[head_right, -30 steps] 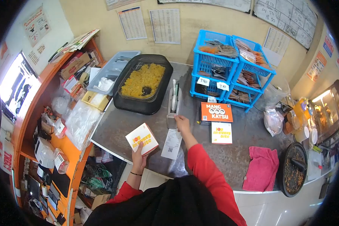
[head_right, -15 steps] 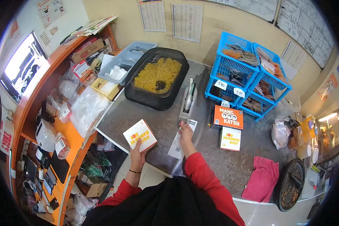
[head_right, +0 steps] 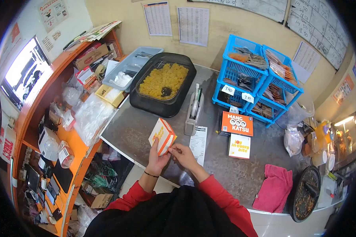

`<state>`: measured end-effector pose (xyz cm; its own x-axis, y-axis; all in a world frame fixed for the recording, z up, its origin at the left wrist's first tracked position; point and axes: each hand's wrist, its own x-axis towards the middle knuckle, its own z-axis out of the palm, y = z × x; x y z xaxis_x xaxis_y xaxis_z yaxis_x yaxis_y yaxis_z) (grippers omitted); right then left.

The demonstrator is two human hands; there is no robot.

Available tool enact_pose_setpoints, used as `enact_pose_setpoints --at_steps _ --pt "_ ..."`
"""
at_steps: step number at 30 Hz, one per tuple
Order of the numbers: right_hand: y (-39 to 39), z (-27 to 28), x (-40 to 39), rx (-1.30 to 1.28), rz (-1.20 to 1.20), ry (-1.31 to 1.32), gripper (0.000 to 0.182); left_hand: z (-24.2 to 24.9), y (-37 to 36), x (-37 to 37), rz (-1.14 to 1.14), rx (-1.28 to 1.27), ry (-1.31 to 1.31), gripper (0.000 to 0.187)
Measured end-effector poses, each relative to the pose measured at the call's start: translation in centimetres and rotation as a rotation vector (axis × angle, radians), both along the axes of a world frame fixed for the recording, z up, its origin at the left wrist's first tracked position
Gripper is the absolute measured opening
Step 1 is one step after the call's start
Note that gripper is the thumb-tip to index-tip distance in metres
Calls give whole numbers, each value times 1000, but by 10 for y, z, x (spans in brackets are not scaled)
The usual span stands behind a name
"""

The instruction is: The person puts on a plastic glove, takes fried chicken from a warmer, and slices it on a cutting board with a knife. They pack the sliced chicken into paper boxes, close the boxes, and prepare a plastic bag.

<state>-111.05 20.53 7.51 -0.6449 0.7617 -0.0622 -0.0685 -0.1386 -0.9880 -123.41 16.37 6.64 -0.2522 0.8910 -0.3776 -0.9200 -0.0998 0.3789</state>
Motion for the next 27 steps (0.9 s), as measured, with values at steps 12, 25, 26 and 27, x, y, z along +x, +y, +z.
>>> enact_pose_setpoints --at_steps 12,25,26,27 --pt "15 6 103 710 -182 -321 38 4 -9 55 -688 -107 -180 37" --pt "-4 -8 209 815 -481 -325 74 1 19 175 -815 -137 334 38" --pt "-3 -12 217 800 -534 -270 68 -2 24 182 -821 -109 371 39" --pt "-2 -16 222 779 -585 -212 63 -6 31 188 -825 -86 410 39"
